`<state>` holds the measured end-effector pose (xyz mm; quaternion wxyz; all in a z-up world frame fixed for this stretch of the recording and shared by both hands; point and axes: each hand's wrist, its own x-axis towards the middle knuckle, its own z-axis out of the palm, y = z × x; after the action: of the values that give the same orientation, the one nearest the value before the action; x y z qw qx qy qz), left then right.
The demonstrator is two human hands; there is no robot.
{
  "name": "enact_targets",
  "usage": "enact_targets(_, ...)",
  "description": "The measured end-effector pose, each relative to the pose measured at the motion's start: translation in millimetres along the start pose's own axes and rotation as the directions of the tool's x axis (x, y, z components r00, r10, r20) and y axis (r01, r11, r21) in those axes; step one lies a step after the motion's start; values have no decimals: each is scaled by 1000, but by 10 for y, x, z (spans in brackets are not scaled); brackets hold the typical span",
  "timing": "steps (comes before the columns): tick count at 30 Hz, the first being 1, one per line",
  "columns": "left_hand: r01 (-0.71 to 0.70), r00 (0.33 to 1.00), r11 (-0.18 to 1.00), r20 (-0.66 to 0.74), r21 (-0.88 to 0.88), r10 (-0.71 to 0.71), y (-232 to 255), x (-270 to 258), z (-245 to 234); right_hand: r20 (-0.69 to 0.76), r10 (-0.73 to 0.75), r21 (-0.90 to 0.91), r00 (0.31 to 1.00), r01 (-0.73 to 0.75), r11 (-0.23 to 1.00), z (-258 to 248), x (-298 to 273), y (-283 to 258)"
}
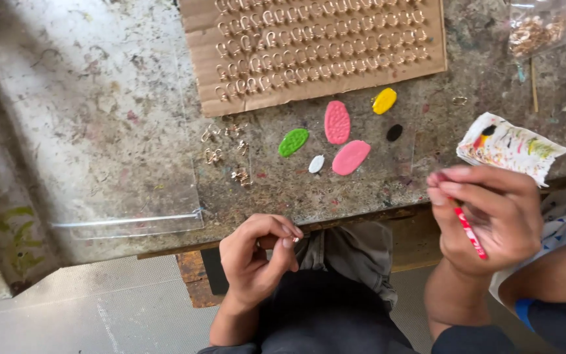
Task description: Applying paint or coating to small metal jewelry hooks and components using a fine-tipped applicator tool on a workshop bench.
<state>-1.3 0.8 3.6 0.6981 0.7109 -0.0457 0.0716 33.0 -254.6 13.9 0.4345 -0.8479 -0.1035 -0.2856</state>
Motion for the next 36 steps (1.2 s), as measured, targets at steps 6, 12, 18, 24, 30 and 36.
enact_targets(6,57,998,996,-15,-62,-58,9,-12,14,195,-84,96,977,66,993,237,368,89)
enact_targets(12,20,999,997,-30,-72,-22,52,48,41,233,-139,-137,963,174,975,294,646,98)
enact_targets(18,23,999,999,-48,-43,-25,54,59,51,277,-107,-144,955,152,978,331,687,21)
enact_targets(24,-6,999,997,-50,-72,2,48,81,59,268,-104,-138,958,145,980,356,677,34)
enact_targets(30,17,998,999,-62,-51,-21,20,49,43,269,-94,-132,959,133,982,370,687,-6)
enact_targets(36,26,998,998,-63,-53,-29,15,44,39,231,-103,-122,967,134,983,383,679,-13)
